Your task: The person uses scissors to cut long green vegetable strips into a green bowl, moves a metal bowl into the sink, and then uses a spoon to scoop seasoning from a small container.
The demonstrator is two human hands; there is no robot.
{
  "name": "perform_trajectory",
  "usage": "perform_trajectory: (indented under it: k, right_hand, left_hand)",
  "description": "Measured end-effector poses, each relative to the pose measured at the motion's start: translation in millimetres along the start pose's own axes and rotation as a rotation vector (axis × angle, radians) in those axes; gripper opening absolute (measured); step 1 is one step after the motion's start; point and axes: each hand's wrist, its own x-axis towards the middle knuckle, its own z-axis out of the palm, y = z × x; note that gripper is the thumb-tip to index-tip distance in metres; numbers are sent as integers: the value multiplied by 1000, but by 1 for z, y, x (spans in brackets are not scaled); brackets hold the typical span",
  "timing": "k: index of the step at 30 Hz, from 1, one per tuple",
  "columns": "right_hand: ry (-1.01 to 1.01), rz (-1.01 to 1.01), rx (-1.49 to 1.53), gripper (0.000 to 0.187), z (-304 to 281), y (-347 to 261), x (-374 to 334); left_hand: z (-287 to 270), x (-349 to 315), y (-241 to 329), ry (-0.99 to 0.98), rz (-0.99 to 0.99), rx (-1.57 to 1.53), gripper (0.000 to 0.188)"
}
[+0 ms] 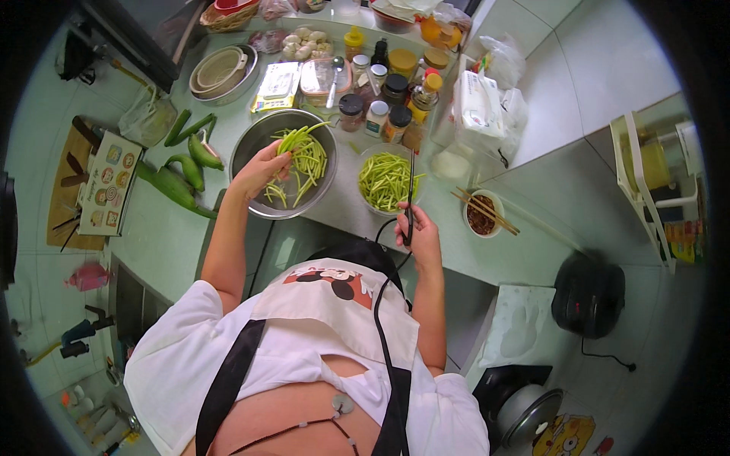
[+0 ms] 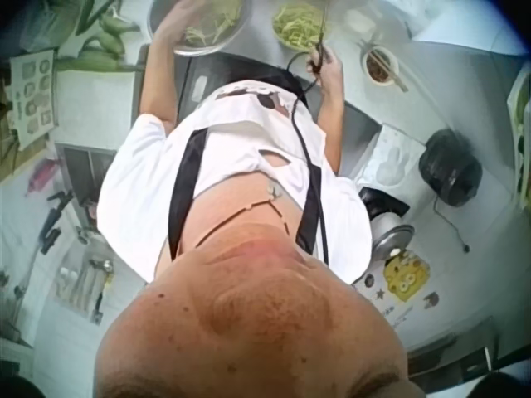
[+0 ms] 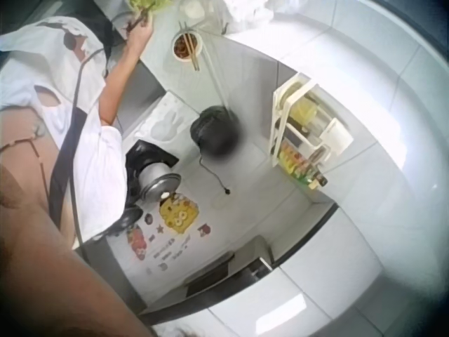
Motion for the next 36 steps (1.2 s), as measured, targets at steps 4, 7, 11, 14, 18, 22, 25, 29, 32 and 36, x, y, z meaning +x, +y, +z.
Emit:
perform_trajectory:
  k: [4, 7, 11, 14, 18, 22, 25, 29, 32, 36]
  right_hand:
    - [75, -147, 43, 34, 5, -12, 9]
    - [125, -284, 139, 36, 7, -20, 27]
    - [205, -347, 267, 40, 7, -38, 41]
    - [201, -357, 318, 39, 7, -41, 48]
    - [241, -370, 348, 39, 6, -33, 54]
    - [376, -403, 351, 37, 3, -24, 56]
    - [437, -344, 307, 37, -3, -22, 54]
    - [385, -279, 313, 38, 2, -21, 49]
    - [348, -321, 377, 38, 15, -15, 54]
    - [346, -416, 309, 39, 25, -11, 61]
  left_hand:
    - [38, 24, 4, -208, -18, 52, 21]
    - [73, 36, 9, -304, -58, 67, 19]
    - [96, 51, 3, -443, -97, 60, 18]
    - [104, 58, -6, -510, -108, 81, 19]
    - [110, 59, -9, -531, -132, 134, 21]
    - [105, 62, -21, -360, -231, 99, 19]
    - [95, 68, -40, -163, -269, 57, 19]
    - [106, 68, -39, -127, -209, -135, 19]
    - [123, 69, -38, -175, -234, -194, 20]
    - [134, 69, -41, -223, -240, -275, 21]
